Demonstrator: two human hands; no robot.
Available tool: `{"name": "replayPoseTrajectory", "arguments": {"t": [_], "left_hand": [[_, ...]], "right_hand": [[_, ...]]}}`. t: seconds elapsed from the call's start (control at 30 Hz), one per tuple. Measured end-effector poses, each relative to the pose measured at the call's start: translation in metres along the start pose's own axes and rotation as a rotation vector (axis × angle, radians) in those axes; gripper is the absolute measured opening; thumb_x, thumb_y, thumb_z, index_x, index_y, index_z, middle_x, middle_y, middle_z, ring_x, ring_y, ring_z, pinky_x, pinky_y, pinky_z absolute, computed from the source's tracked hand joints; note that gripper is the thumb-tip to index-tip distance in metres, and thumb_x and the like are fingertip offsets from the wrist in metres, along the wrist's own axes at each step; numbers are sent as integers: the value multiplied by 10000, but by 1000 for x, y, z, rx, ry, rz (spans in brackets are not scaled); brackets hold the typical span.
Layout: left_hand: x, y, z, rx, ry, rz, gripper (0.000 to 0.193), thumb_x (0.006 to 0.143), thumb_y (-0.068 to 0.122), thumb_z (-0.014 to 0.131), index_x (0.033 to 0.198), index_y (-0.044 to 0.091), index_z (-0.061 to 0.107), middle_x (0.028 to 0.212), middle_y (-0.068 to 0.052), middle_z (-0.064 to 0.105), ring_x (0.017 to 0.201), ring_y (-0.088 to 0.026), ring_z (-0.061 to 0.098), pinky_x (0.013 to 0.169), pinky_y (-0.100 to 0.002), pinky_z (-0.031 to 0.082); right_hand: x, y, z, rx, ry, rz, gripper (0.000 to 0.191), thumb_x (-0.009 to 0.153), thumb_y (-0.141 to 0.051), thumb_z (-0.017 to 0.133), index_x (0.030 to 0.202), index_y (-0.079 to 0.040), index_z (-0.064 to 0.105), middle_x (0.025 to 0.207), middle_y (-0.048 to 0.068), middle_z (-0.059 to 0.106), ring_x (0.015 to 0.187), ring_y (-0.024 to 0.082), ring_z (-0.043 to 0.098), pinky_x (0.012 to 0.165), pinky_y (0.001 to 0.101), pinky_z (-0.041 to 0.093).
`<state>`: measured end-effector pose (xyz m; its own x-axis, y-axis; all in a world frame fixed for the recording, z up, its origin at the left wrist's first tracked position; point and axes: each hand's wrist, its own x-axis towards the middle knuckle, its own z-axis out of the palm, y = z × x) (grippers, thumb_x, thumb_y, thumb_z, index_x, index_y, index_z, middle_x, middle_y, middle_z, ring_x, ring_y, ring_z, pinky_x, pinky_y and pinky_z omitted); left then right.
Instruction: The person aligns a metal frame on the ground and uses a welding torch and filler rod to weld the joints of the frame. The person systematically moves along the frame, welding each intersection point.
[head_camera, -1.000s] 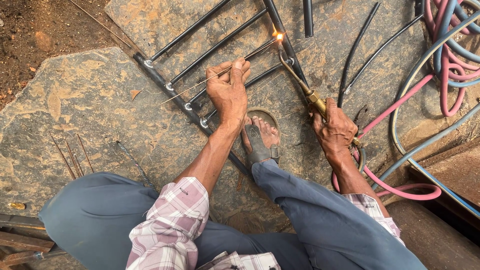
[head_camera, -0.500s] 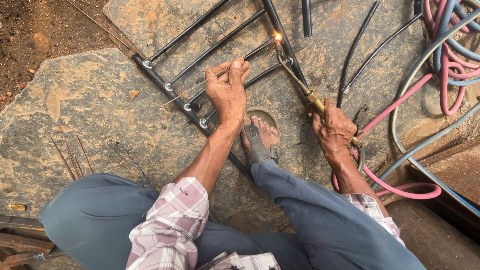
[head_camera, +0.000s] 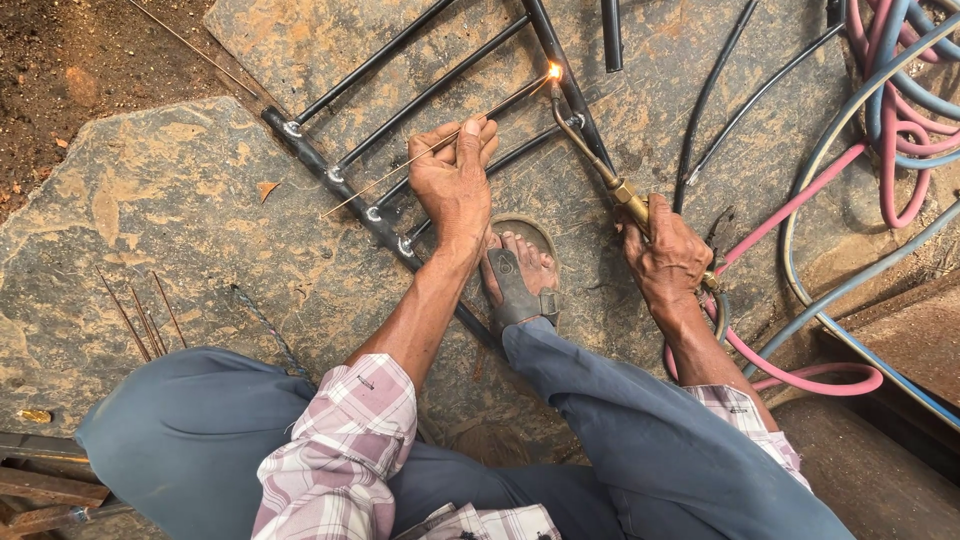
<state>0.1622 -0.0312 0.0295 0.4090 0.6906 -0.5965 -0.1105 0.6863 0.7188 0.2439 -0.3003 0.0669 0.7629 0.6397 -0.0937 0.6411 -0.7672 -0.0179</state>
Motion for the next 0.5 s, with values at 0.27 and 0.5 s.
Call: {"name": "replayPoseTrajectory", "arguments": {"t": [0.27, 0.5], "left_hand": [[1, -2, -2, 10, 22, 23, 246, 979, 56, 631, 1099, -33, 435, 1084, -314, 680, 1041, -347, 745, 887, -366, 686], [7, 4, -3, -15, 67, 64, 225, 977, 41, 613, 1093, -38, 437, 1099, -310, 677, 1029, -341, 749, 884, -363, 686]], "right_hand": [[0, 0, 1, 7, -12, 17, 437, 947, -275, 795, 1322, -105, 650, 804, 86, 699, 634, 202, 660, 560, 367, 534], [2, -2, 0, 33, -18, 26, 421, 974, -283, 795, 1321, -90, 655, 804, 98, 714, 627, 193, 671, 553, 354, 543]]}}
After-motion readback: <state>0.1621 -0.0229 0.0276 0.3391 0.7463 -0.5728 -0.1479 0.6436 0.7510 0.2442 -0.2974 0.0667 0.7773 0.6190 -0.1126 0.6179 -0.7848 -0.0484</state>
